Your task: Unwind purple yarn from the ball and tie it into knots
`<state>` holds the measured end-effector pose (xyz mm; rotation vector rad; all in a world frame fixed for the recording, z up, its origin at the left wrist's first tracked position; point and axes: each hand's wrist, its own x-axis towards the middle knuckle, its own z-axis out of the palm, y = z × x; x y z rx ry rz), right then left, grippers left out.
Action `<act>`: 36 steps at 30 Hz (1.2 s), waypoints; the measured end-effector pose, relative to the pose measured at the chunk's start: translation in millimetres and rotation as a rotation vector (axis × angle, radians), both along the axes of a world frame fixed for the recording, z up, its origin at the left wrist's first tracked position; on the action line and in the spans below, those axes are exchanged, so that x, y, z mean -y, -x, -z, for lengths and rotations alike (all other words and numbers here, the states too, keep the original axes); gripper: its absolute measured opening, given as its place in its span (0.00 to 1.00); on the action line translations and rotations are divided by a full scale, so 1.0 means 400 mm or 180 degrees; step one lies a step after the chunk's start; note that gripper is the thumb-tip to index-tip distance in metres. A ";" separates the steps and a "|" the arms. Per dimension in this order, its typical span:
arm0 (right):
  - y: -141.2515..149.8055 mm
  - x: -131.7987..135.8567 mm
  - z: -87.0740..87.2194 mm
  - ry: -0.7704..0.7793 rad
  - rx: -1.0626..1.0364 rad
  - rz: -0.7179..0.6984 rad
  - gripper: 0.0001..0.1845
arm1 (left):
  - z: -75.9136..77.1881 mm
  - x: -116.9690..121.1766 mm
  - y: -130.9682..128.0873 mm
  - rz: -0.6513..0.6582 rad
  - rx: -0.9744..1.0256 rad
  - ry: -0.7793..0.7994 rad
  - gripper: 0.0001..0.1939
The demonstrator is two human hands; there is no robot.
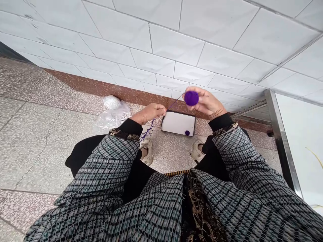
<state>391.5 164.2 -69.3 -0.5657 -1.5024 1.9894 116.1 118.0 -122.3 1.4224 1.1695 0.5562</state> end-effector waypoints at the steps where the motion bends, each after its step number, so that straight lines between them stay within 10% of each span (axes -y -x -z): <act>1: 0.009 -0.007 0.000 0.0058 0.0115 0.0330 0.32 | 0.002 0.003 -0.008 0.0132 -0.0018 -0.0002 0.14; 7: 0.089 -0.024 0.067 -0.0707 0.1672 0.2064 0.18 | -0.030 0.030 -0.039 0.1227 0.0351 -0.0331 0.14; 11: 0.103 0.007 0.085 -0.1300 0.2734 0.0188 0.17 | -0.049 0.027 -0.018 0.0744 0.0534 -0.0607 0.16; 15: 0.087 0.031 0.057 -0.0627 0.1185 -0.0969 0.21 | -0.030 0.013 0.003 -0.0123 0.0702 -0.0549 0.16; 21: 0.111 0.014 0.051 0.0178 -0.0045 0.0801 0.28 | -0.018 0.030 -0.040 0.0321 0.0983 -0.0170 0.17; 25: 0.122 0.004 0.069 -0.0273 0.1231 0.1520 0.14 | -0.027 0.039 -0.051 0.0573 0.0797 -0.0233 0.17; 29: 0.096 0.012 0.058 -0.1220 0.2948 -0.0036 0.16 | -0.030 0.034 -0.033 0.0610 0.0487 -0.0306 0.16; 32: 0.075 0.017 0.037 -0.1287 0.2932 -0.1161 0.19 | -0.032 0.027 -0.020 0.0417 0.0383 -0.0399 0.14; 36: 0.066 0.019 0.029 -0.0914 0.2645 -0.1580 0.22 | -0.043 0.025 -0.017 0.0251 0.0623 -0.0521 0.16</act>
